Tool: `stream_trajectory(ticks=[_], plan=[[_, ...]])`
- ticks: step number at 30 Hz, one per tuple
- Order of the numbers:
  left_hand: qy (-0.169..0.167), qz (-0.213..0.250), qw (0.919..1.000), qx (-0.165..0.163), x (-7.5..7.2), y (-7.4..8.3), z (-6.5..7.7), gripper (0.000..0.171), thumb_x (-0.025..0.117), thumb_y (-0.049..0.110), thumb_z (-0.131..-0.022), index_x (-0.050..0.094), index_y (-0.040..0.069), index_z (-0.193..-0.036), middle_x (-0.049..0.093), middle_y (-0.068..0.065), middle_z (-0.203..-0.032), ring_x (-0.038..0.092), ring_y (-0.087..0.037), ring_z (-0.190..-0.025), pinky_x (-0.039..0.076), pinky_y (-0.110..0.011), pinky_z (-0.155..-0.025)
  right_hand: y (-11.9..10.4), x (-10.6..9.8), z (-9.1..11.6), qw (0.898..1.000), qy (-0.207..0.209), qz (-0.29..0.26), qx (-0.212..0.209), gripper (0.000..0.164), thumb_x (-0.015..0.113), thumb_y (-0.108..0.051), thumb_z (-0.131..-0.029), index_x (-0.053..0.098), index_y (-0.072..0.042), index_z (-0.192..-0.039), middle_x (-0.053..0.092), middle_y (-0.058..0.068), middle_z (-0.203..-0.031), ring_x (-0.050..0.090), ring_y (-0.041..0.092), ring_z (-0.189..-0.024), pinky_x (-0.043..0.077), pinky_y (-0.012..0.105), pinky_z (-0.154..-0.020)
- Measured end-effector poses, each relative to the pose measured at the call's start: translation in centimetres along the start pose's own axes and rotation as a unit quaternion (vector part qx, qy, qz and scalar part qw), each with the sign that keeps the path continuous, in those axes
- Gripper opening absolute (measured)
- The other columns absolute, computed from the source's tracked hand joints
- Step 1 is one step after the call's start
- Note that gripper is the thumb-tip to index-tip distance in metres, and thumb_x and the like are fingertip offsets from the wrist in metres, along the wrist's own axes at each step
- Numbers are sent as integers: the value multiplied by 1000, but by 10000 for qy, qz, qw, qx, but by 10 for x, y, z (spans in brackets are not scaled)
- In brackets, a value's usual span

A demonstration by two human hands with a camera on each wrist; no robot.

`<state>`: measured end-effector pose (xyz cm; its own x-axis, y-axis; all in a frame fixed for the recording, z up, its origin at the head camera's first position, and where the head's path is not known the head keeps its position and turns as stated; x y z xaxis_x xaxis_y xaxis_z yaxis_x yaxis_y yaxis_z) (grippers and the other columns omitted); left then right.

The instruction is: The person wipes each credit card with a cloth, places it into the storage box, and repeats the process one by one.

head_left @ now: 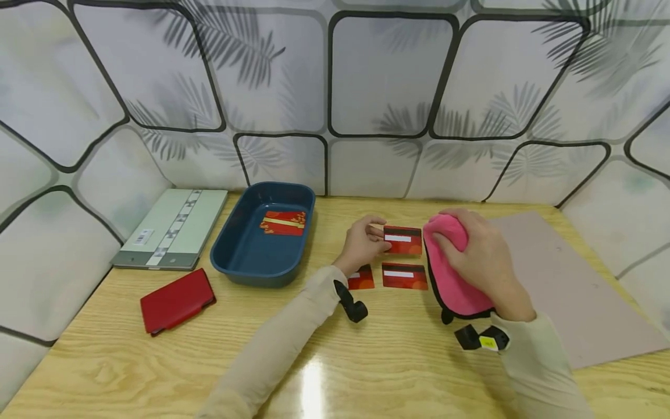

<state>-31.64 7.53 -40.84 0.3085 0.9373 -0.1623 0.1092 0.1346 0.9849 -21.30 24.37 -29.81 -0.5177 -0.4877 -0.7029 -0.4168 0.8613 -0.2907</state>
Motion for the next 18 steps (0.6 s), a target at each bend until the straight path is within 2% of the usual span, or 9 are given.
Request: stream_trajectory(ticks=[3, 8, 12, 14, 18], plan=[[-42, 595, 9980, -218, 0, 5, 6, 43, 71, -6, -83, 60, 3, -123, 63, -18, -104, 64, -19, -86, 58, -30, -75, -2, 2, -1, 10000, 6, -3, -14, 31, 77, -13, -79, 63, -5, -106, 67, 16, -95, 62, 33, -81, 51, 49, -69], [-154, 1658, 9846, -533, 7, 18, 19, 45, 65, -15, -82, 55, -2, -123, 66, -18, -96, 64, -14, -71, 58, -43, -81, -3, 4, 3, 9995, -173, 205, 175, 34, 75, -16, -81, 61, -7, -110, 65, 18, -98, 61, 36, -81, 51, 53, -66], [-319, 1842, 9808, -553, 10, 30, 31, 45, 62, -15, -84, 51, -2, -125, 68, -21, -97, 65, -14, -67, 58, -44, -83, -5, 4, 6, 9974, -247, 580, 334, 35, 74, -19, -82, 61, -10, -113, 62, 19, -97, 61, 40, -77, 51, 58, -60], [-364, 1899, 9797, -538, 9, 35, 36, 42, 61, -15, -85, 51, 0, -123, 68, -21, -97, 65, -14, -67, 58, -42, -82, -6, 4, 5, 9967, -216, 730, 280, 36, 74, -20, -81, 61, -10, -114, 62, 19, -96, 62, 41, -75, 51, 59, -58], [-465, 1942, 9783, -547, 6, 42, 48, 40, 60, -15, -86, 52, 1, -121, 63, -13, -92, 64, -15, -66, 59, -38, -79, -9, 6, 5, 9960, -156, 876, 126, 37, 74, -20, -80, 61, -9, -113, 62, 19, -94, 62, 39, -72, 51, 57, -55]])
Point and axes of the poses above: each hand's wrist, its own z-axis away from the middle knuckle, its own x-axis out of the palm, y = z × x, the point moved 5 cm from there along -z, towards the middle knuckle
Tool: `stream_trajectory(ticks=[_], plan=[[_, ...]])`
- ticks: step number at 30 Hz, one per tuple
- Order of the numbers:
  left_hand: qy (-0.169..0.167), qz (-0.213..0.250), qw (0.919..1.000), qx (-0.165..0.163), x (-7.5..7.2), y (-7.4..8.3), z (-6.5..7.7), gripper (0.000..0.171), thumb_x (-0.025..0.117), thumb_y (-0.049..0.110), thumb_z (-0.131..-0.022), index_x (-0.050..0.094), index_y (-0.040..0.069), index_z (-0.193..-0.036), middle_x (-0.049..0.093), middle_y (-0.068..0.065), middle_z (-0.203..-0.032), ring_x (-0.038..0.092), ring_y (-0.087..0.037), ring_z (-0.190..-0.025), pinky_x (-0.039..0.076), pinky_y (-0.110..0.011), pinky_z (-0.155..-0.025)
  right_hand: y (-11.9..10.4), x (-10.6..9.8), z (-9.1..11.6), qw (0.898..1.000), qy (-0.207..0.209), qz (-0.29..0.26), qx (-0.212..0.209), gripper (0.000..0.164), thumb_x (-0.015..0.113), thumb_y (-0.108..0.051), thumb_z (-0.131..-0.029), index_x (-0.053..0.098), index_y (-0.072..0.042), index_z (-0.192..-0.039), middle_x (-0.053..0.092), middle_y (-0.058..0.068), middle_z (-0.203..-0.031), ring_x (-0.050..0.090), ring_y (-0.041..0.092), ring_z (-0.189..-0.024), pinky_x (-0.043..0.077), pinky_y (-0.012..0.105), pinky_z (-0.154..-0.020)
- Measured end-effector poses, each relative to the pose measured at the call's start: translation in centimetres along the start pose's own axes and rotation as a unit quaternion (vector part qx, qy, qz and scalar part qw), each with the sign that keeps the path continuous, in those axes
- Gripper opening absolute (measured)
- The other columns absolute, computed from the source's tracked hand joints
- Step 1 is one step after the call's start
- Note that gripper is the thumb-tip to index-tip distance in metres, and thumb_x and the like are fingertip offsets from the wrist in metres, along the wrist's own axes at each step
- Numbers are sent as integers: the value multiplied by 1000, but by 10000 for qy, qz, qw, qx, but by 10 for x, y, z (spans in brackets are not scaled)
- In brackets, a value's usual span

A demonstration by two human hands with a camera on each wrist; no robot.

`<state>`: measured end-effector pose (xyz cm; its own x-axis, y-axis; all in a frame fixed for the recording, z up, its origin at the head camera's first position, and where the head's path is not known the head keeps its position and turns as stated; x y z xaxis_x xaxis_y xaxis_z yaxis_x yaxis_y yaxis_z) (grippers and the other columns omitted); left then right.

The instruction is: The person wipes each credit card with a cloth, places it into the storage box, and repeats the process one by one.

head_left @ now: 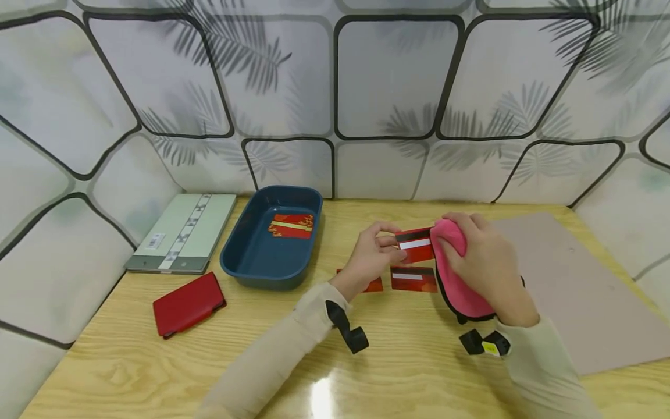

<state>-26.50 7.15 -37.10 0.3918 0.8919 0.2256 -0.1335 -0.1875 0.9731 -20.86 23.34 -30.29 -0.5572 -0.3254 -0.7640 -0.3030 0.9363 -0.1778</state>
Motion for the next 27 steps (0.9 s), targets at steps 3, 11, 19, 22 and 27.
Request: stream_trajectory(ticks=[3, 11, 19, 22, 27], plan=[[-107, 28, 9999, 71, 2, 2, 7, 39, 59, -16, -85, 50, -1, -120, 59, -8, -89, 63, -15, -67, 59, -39, -78, -4, 1, 0, 9999, 72, 50, -140, 36, 74, -21, -80, 61, -10, -111, 61, 18, -91, 61, 38, -66, 51, 55, -51], [-359, 77, 9992, 181, 8, 7, 16, 41, 61, -15, -85, 50, -3, -122, 63, -11, -94, 63, -12, -74, 59, -34, -78, -17, 1, 3, 9992, 265, 115, -287, 34, 74, -20, -78, 62, -9, -108, 63, 17, -87, 61, 36, -64, 50, 53, -49], [-672, 101, 9974, 235, 5, 14, 19, 41, 62, -13, -86, 51, 0, -123, 64, -12, -101, 65, -13, -82, 58, -39, -83, -33, -5, 3, 9980, 313, 116, -539, 37, 76, -19, -78, 62, -8, -110, 63, 18, -85, 60, 35, -60, 51, 50, -46], [-805, 238, 9961, 268, 5, 14, 20, 40, 61, -14, -86, 50, -1, -122, 65, -13, -103, 65, -11, -83, 58, -36, -83, -39, -8, 3, 9977, 360, 27, -581, 38, 76, -19, -77, 63, -8, -111, 63, 17, -86, 61, 35, -60, 51, 49, -46], [-924, 430, 9941, 368, 5, 11, 19, 40, 59, -15, -86, 50, -3, -124, 65, -21, -108, 65, -9, -84, 56, -42, -87, -50, -11, 6, 9969, 318, -255, -671, 41, 76, -19, -79, 62, -4, -114, 66, 19, -94, 64, 36, -69, 54, 50, -50]])
Point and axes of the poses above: each hand's wrist, its own z-axis away from the middle knuckle, its own x-axis out of the palm, y = z × x, the point moved 5 cm from there along -z, towards the middle knuckle
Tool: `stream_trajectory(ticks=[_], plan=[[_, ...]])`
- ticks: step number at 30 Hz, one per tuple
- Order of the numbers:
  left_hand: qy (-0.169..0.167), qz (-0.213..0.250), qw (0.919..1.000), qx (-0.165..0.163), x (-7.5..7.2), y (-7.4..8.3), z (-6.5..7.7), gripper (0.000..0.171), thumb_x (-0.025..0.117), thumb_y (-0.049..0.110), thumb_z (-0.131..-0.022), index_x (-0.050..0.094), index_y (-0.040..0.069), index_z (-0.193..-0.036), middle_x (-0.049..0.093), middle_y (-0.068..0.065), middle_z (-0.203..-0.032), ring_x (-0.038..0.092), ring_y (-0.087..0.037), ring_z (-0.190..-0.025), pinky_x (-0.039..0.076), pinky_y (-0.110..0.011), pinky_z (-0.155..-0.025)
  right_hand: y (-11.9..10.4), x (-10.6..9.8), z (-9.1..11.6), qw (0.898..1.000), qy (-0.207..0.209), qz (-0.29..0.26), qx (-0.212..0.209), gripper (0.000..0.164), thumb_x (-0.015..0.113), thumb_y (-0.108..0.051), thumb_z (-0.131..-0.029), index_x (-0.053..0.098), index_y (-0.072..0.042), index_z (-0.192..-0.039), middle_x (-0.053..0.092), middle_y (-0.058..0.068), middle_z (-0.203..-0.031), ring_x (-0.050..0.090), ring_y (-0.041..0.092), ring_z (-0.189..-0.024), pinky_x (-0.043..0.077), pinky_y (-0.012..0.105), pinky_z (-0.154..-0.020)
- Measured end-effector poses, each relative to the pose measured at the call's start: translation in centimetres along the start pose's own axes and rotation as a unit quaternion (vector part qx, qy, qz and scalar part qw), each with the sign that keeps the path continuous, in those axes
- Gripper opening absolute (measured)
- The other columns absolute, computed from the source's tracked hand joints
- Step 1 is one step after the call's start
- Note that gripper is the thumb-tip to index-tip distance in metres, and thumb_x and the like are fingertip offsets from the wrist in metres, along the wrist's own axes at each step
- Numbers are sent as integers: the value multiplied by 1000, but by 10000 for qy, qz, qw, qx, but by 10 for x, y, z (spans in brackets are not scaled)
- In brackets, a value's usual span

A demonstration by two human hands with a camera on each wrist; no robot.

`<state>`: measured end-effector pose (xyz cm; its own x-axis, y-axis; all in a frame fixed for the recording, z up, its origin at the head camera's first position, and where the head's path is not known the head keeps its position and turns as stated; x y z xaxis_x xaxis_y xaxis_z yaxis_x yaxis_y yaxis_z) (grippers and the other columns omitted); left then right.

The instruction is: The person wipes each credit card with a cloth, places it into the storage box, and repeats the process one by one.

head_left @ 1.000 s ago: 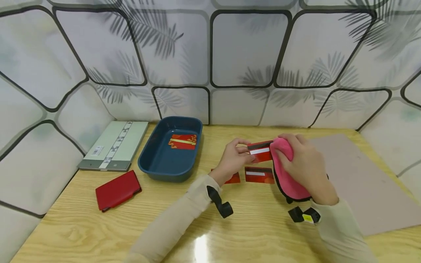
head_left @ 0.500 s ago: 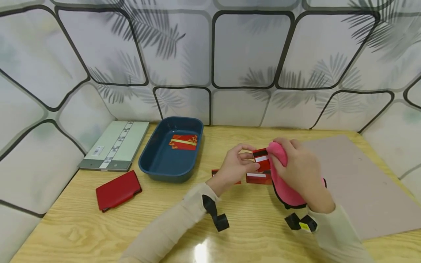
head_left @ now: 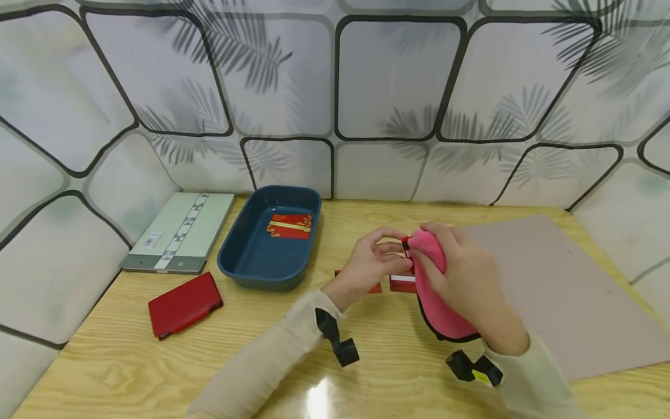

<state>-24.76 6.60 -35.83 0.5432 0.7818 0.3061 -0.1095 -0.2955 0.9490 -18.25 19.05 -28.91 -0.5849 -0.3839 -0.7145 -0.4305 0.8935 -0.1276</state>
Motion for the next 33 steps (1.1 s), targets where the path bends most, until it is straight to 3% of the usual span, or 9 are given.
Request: stream_trajectory(ticks=[6, 12, 16, 25, 33], plan=[[-110, 209, 9996, 141, -2, -2, -2, 42, 56, -18, -86, 48, -6, -126, 68, -16, -104, 67, -9, -82, 46, -59, -95, -8, -4, -1, 9995, -47, -310, -50, 43, 77, -15, -79, 60, -1, -117, 66, 20, -102, 66, 37, -78, 56, 51, -58], [-167, 185, 9995, 167, -3, 1, 0, 42, 57, -20, -85, 48, -6, -124, 69, -5, -94, 67, -9, -81, 57, -41, -86, -8, -3, -1, 9987, 0, -419, -296, 43, 79, -15, -77, 62, -3, -114, 67, 17, -98, 67, 34, -75, 56, 49, -58], [-63, 212, 9997, 80, -3, 1, 1, 40, 56, -20, -85, 49, -4, -121, 67, -1, -89, 66, -9, -80, 58, -35, -82, -3, 1, 0, 9990, -25, -362, -251, 41, 79, -16, -76, 62, -4, -112, 65, 16, -94, 66, 33, -73, 56, 47, -55], [80, -24, 10000, -20, -1, 5, 1, 40, 59, -17, -85, 49, -4, -122, 63, -28, -107, 64, -11, -82, 59, -36, -82, 22, -3, -1, 9996, 33, -137, 234, 42, 80, -16, -75, 62, -8, -112, 65, 16, -94, 64, 34, -69, 52, 50, -52], [75, -154, 9998, -75, -4, 9, 1, 41, 59, -18, -85, 48, -5, -123, 60, -31, -111, 63, -13, -83, 59, -38, -81, 23, -3, -3, 9996, 64, -134, 225, 41, 81, -18, -74, 64, -11, -111, 65, 14, -92, 63, 34, -68, 50, 51, -52]])
Point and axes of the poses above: each hand's wrist, its own z-axis away from the middle knuckle, its own x-axis out of the palm, y = z × x, the point moved 5 cm from there along -z, towards the middle knuckle
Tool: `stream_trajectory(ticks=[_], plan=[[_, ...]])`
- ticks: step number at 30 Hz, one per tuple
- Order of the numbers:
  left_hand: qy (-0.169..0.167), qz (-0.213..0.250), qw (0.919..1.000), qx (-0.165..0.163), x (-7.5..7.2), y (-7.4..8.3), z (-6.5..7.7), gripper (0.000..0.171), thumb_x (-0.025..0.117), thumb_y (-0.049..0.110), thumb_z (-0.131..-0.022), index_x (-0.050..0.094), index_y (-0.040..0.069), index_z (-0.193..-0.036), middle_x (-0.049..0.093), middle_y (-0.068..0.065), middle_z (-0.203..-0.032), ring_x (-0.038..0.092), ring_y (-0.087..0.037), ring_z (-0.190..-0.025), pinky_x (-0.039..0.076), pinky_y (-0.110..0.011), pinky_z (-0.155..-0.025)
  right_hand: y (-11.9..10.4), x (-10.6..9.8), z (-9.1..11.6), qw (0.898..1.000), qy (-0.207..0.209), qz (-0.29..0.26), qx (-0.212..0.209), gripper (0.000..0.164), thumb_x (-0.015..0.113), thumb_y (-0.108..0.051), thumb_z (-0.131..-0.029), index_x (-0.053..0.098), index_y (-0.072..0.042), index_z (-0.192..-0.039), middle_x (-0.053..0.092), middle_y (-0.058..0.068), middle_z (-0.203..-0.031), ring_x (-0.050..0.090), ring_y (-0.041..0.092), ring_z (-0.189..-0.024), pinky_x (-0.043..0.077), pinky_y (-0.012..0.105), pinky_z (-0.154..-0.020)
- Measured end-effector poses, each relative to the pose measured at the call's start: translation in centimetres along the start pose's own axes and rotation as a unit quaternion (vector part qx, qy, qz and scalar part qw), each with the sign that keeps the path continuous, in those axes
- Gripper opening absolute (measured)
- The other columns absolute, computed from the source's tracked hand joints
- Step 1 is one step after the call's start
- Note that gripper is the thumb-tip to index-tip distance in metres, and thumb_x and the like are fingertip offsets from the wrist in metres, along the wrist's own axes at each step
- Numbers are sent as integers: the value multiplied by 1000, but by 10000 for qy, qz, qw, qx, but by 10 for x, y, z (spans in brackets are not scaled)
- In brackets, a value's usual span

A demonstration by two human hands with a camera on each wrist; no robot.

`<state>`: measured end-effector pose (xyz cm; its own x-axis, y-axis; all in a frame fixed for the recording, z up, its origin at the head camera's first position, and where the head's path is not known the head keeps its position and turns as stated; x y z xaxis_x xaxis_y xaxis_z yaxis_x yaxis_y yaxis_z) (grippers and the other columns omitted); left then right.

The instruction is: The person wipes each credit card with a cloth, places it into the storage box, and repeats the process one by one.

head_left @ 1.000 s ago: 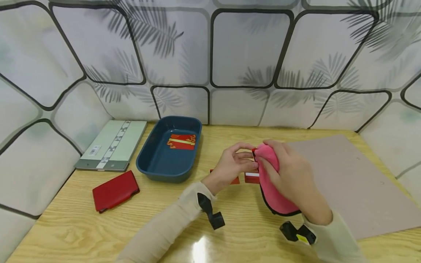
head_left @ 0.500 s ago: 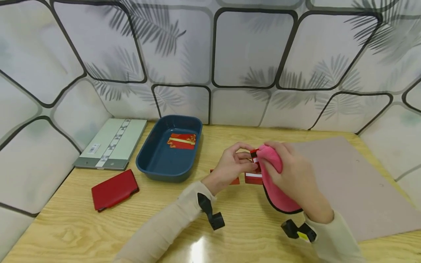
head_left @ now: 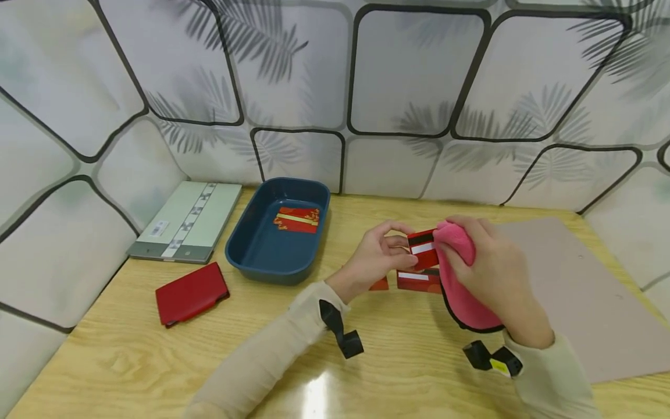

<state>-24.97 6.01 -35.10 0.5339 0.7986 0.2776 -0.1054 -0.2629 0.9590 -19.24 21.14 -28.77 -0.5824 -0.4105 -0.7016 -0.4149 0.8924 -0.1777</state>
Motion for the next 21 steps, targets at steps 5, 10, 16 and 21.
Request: stream_trajectory(ticks=[5, 10, 16, 21], plan=[[-73, -83, 9999, -17, 0, -1, -1, 42, 58, -17, -86, 47, -4, -125, 59, -32, -115, 63, -12, -82, 59, -37, -82, -7, 0, 0, 9998, 30, 3, -215, 39, 79, -19, -75, 64, -9, -110, 66, 15, -93, 65, 34, -71, 51, 51, -53], [-78, -126, 9999, -26, -2, -1, 0, 42, 58, -17, -86, 48, -4, -125, 60, -31, -116, 64, -10, -81, 58, -34, -81, -18, 4, 0, 9986, -124, -264, -448, 40, 78, -18, -75, 64, -7, -110, 67, 14, -96, 66, 33, -77, 54, 49, -58], [-178, 212, 9996, 2, 1, -4, -1, 42, 57, -18, -86, 48, -3, -124, 60, -30, -116, 65, -13, -82, 58, -37, -82, -23, 3, 2, 9972, -259, -550, -432, 45, 81, -14, -73, 64, -7, -113, 67, 14, -98, 66, 34, -79, 55, 51, -60], [-176, 195, 9996, 86, 2, -6, -1, 40, 55, -18, -87, 48, -2, -123, 59, -32, -116, 66, -15, -82, 59, -39, -81, -25, 3, 1, 9958, -318, -618, -591, 46, 82, -14, -71, 64, -7, -113, 68, 13, -100, 67, 33, -80, 55, 50, -62]])
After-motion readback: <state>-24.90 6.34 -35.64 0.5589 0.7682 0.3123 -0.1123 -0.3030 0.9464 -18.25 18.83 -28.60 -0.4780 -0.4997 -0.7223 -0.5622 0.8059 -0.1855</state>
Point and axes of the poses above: each hand's wrist, its own z-axis away from the middle knuckle, its own x-axis out of the palm, y = z × x, the point moved 5 cm from there along -z, towards the middle knuckle
